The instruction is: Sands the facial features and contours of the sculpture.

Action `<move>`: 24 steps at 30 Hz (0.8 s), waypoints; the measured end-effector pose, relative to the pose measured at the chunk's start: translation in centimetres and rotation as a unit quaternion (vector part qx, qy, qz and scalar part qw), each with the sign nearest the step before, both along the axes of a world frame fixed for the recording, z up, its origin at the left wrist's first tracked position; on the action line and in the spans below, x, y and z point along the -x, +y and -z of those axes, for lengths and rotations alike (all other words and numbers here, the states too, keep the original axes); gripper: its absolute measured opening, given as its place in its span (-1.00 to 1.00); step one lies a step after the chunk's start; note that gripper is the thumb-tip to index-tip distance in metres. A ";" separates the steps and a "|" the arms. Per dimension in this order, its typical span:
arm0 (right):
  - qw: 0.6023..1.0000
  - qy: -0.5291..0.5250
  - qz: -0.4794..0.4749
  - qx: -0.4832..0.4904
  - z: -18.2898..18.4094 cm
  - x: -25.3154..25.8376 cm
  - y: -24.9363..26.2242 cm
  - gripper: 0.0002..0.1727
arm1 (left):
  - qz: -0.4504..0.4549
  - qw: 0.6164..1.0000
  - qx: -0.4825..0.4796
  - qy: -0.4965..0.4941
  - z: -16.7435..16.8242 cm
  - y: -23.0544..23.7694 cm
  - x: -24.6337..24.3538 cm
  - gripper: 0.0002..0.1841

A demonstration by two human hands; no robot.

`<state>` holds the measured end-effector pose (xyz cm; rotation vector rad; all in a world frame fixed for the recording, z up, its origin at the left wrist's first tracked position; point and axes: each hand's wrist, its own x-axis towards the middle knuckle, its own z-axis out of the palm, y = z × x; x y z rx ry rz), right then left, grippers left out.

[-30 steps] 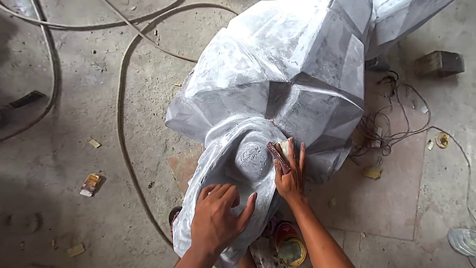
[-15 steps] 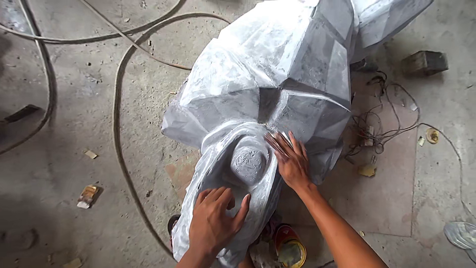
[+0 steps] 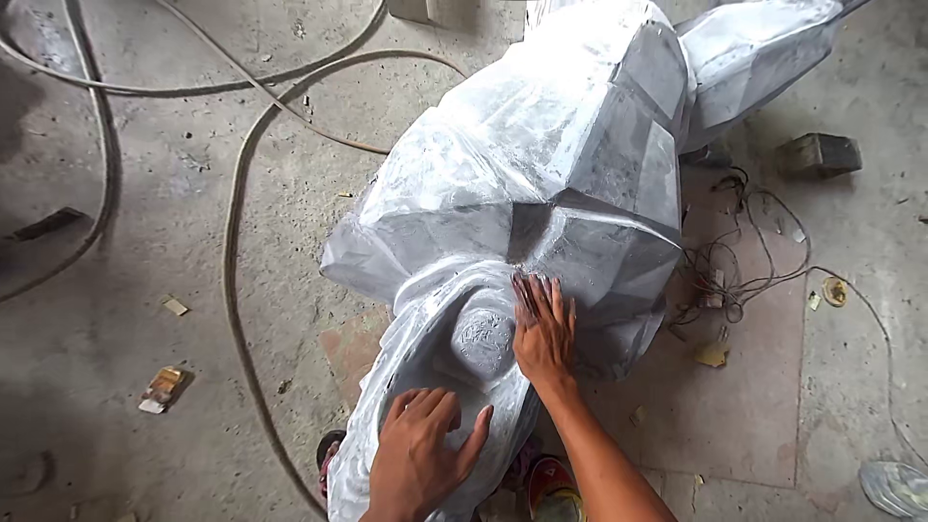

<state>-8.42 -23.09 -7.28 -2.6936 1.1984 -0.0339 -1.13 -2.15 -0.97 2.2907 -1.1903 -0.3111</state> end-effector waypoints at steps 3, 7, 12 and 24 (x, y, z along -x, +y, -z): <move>0.999 -0.017 0.031 -0.003 0.1 -1.3 0.7 -0.33 | -0.003 1.000 0.002 0.010 -0.3 0.3 0.3 -0.49; 0.999 -0.004 0.039 0.028 0.4 1.7 2.9 -0.32 | 0.000 1.000 0.006 0.005 0.0 0.2 0.1 -0.49; 0.998 -0.022 0.060 0.012 0.8 -2.7 0.7 -0.34 | -0.010 1.000 0.027 0.012 -0.1 0.1 0.0 -0.50; 0.974 -0.118 -0.187 -0.050 -0.7 0.7 -4.1 -0.45 | -0.007 1.000 0.012 0.007 0.2 0.3 0.0 -0.49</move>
